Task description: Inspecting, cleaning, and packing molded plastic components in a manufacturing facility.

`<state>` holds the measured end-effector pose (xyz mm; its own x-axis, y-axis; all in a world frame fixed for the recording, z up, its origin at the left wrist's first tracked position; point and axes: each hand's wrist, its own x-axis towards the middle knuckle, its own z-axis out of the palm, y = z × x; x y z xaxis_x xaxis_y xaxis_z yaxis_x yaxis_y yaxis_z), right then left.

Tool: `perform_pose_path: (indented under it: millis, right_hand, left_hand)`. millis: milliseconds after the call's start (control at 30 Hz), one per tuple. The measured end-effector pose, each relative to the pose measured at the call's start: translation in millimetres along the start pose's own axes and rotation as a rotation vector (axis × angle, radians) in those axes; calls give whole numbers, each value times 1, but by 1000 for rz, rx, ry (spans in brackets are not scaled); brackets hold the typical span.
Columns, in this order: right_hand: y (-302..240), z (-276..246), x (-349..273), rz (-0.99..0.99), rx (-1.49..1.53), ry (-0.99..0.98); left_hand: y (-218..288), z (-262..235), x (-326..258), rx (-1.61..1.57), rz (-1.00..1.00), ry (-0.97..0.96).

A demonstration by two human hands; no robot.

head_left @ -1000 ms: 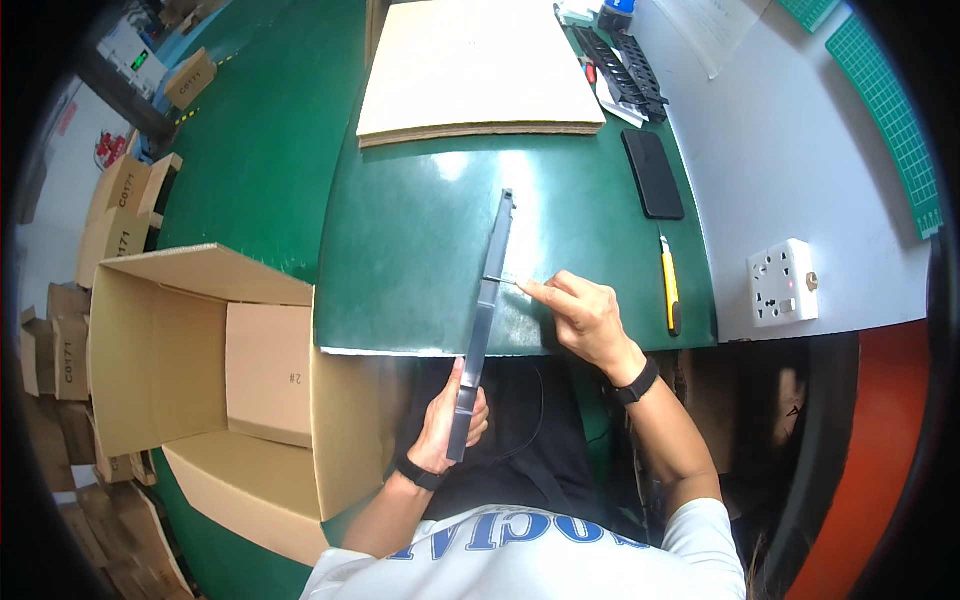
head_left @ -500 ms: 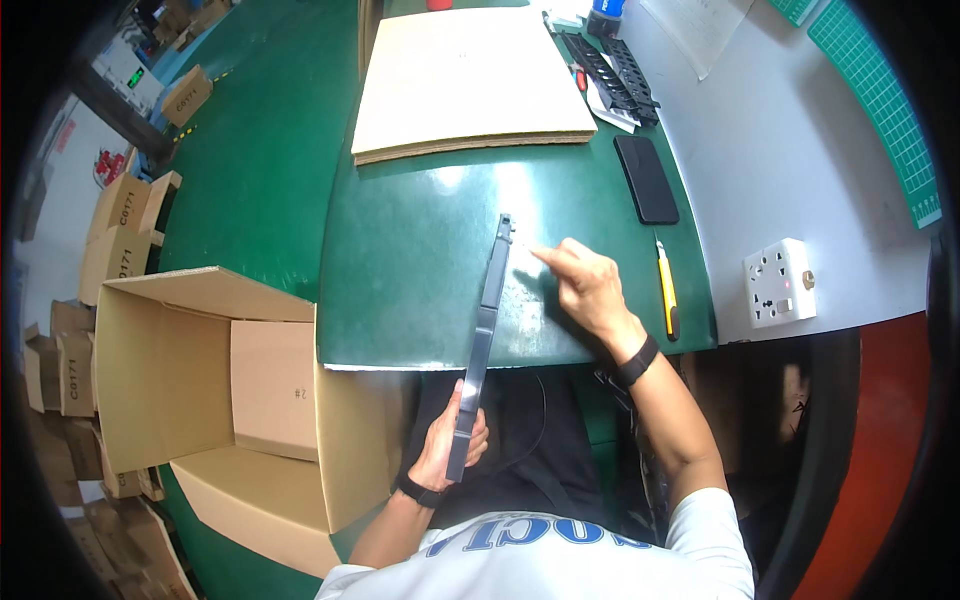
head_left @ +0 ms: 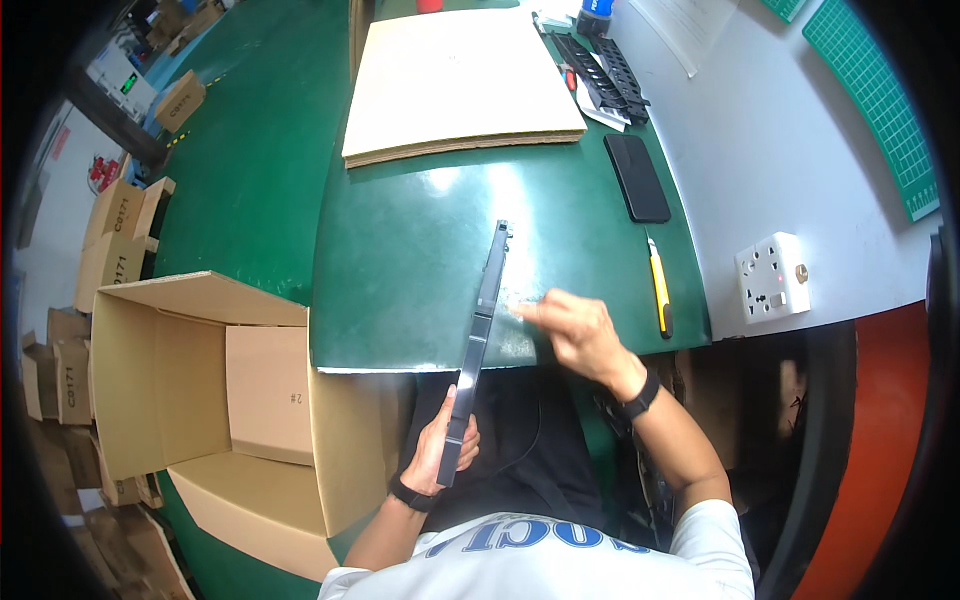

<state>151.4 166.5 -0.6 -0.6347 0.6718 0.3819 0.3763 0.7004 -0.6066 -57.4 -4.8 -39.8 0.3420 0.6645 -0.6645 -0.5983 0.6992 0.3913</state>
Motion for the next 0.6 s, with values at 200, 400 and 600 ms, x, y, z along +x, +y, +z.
perform_pose_path:
  millis: [200, 400, 600]
  right_hand:
    - [28, -6, 20, 30, -128, 136]
    - [28, -18, 29, 46, -325, 123]
    - [13, -15, 33, 393, 508, 453]
  left_hand:
    - [-9, -4, -12, 0, -57, -32]
    - [-5, -8, -10, 9, -41, -68]
    - [-1, -12, -32, 175, 19, 156]
